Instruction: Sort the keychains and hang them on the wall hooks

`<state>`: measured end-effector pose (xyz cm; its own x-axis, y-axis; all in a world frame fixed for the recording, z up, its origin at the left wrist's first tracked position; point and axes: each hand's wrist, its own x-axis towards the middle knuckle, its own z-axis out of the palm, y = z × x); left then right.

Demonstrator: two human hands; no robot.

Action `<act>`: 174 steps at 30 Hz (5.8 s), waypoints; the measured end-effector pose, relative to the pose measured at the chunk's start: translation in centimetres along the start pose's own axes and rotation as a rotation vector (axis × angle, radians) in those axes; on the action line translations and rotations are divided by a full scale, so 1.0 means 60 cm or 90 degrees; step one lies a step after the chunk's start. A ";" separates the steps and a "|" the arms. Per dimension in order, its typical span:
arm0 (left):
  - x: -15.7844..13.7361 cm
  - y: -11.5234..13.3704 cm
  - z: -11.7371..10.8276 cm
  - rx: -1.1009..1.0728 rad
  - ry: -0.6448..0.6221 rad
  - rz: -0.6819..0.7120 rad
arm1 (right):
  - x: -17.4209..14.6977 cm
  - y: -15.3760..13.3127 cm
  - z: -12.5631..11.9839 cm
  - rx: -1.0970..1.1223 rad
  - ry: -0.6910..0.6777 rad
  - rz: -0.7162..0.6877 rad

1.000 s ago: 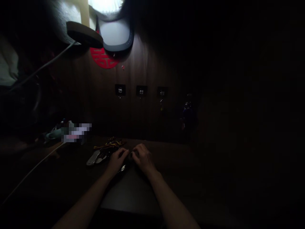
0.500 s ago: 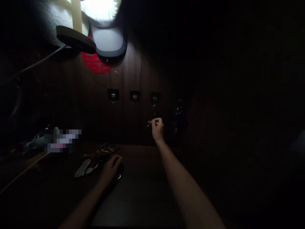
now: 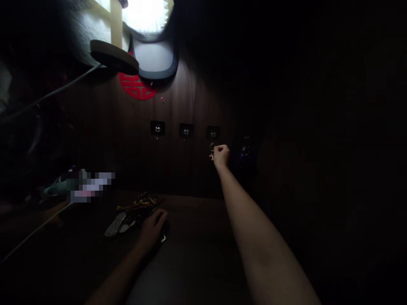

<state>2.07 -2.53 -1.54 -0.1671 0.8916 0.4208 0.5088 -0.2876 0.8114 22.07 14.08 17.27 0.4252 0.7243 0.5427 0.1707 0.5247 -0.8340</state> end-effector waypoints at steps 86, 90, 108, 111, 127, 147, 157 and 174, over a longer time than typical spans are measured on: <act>-0.007 0.005 -0.007 -0.039 -0.067 0.043 | -0.359 0.123 -0.034 -0.046 -0.390 -0.038; -0.006 0.012 -0.005 -0.054 -0.051 0.018 | -0.357 0.131 -0.031 -0.009 -0.388 0.010; 0.000 0.012 -0.005 -0.081 0.035 -0.025 | -0.364 0.106 -0.052 -0.203 -0.450 -0.350; 0.001 0.007 -0.003 -0.049 0.059 -0.030 | -0.362 0.102 -0.053 -0.170 -0.416 -0.325; 0.003 -0.005 -0.003 -0.043 0.062 -0.053 | -0.205 0.065 -0.058 -0.071 -0.185 -0.086; 0.001 -0.008 0.001 -0.073 0.053 -0.061 | 0.014 -0.012 -0.024 -0.062 -0.046 -0.048; 0.005 -0.013 0.000 -0.078 0.050 -0.077 | -0.075 0.049 -0.049 -0.051 -0.096 0.009; 0.012 -0.004 -0.027 -0.077 0.187 -0.099 | -0.341 0.135 -0.051 -0.134 -0.532 -0.065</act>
<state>0.46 -2.42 -0.76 -0.4790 0.7945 0.3733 0.3579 -0.2116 0.9095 17.50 2.15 -0.91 -0.3789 0.8127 0.4427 0.3686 0.5713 -0.7333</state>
